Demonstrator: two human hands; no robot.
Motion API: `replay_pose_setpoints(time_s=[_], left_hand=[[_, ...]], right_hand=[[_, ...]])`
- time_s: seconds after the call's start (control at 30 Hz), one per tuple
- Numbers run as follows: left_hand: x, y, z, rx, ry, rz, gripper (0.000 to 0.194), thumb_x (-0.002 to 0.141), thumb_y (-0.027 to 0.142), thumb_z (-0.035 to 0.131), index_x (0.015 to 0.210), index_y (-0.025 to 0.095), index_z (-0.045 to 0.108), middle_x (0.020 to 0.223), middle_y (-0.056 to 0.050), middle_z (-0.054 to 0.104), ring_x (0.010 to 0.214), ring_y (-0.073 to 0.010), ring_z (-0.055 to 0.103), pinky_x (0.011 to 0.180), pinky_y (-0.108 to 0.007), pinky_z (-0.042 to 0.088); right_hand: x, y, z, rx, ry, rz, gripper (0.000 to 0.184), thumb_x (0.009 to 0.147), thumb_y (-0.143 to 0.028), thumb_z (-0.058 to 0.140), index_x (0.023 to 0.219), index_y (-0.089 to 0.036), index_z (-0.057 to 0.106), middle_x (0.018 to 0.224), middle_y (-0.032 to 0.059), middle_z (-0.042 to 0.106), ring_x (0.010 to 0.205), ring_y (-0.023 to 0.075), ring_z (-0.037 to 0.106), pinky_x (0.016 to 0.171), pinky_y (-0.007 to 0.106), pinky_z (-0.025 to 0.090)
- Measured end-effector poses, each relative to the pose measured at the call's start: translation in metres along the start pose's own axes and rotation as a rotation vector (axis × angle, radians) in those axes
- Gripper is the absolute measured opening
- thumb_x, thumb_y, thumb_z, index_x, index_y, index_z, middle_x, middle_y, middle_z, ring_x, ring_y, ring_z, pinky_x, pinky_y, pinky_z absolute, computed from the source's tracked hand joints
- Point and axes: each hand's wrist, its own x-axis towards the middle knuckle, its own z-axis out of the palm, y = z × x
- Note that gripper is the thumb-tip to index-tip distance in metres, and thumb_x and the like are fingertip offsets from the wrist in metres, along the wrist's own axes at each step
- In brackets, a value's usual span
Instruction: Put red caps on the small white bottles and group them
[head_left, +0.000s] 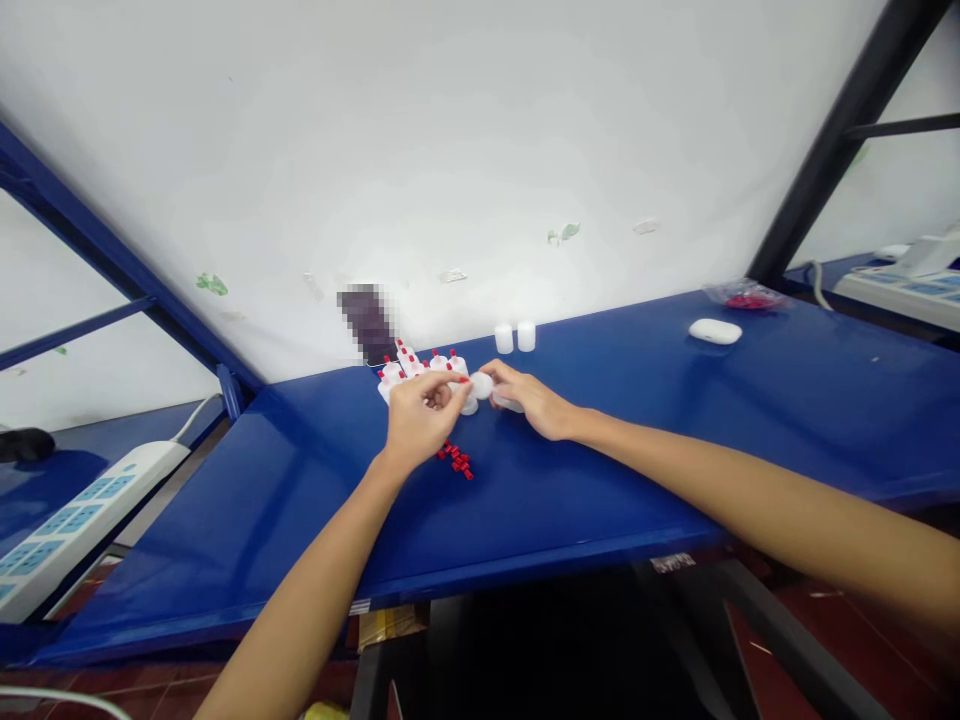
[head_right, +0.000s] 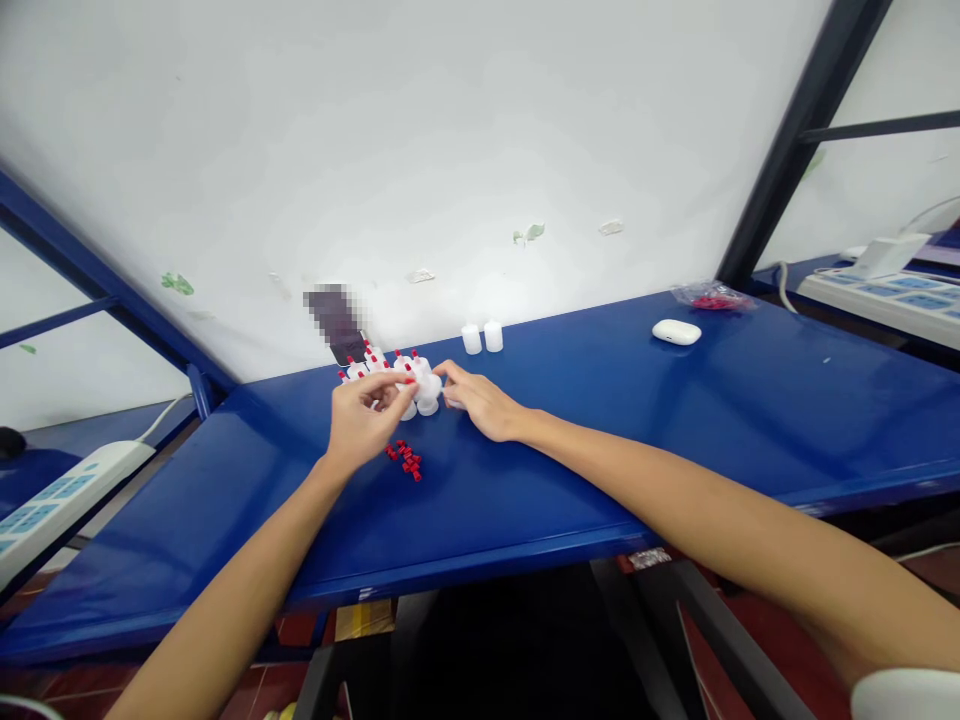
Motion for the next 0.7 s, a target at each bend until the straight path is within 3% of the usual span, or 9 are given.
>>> replay_pose_setpoints(time_s=[0.1, 0.23, 0.33, 0.53, 0.7], left_hand=[[0.004, -0.009, -0.007, 0.193, 0.036, -0.008, 0.018, 0.089, 0.032, 0.059, 0.094, 0.017, 0.067, 0.059, 0.005, 0.051, 0.051, -0.0086, 0.046, 0.054, -0.022, 0.038], [0.005, -0.017, -0.010, 0.495, -0.089, 0.180, 0.023, 0.092, 0.035, 0.055, 0.098, 0.019, 0.070, 0.090, -0.006, 0.058, 0.081, -0.0176, 0.055, 0.074, -0.030, 0.044], [0.005, -0.018, -0.008, 0.606, -0.139, 0.237, 0.025, 0.093, 0.034, 0.052, 0.103, 0.020, 0.071, 0.098, -0.010, 0.057, 0.088, -0.0218, 0.053, 0.078, -0.036, 0.041], [0.004, -0.017, -0.006, 0.716, -0.184, 0.203, 0.029, 0.093, 0.035, 0.052, 0.113, 0.023, 0.069, 0.105, -0.011, 0.056, 0.093, -0.0256, 0.051, 0.081, -0.040, 0.037], [0.006, -0.016, -0.010, 0.680, -0.158, 0.216, 0.037, 0.095, 0.034, 0.050, 0.130, 0.024, 0.059, 0.105, -0.010, 0.056, 0.093, -0.0241, 0.051, 0.080, -0.038, 0.037]], right_hand=[[0.005, 0.009, -0.003, 0.013, 0.065, 0.090, 0.023, 0.090, -0.023, 0.035, 0.110, -0.022, 0.046, 0.084, -0.0007, 0.055, 0.076, 0.0159, 0.050, 0.075, 0.030, 0.040], [0.008, 0.012, -0.004, 0.001, 0.098, 0.173, 0.023, 0.089, -0.026, 0.039, 0.109, -0.021, 0.049, 0.091, 0.0017, 0.060, 0.087, 0.0180, 0.056, 0.082, 0.032, 0.040], [0.008, 0.006, -0.003, -0.041, 0.104, 0.230, 0.022, 0.087, -0.028, 0.043, 0.103, -0.020, 0.055, 0.093, 0.0023, 0.063, 0.089, 0.0189, 0.057, 0.082, 0.032, 0.040], [0.004, -0.002, -0.001, -0.096, 0.031, 0.137, 0.021, 0.085, -0.025, 0.044, 0.102, -0.019, 0.056, 0.090, 0.0004, 0.060, 0.080, 0.0160, 0.050, 0.078, 0.029, 0.037], [0.003, -0.001, -0.003, -0.022, 0.141, 0.096, 0.013, 0.087, -0.027, 0.043, 0.089, -0.020, 0.053, 0.078, -0.0024, 0.051, 0.071, 0.0138, 0.046, 0.068, 0.026, 0.035]])
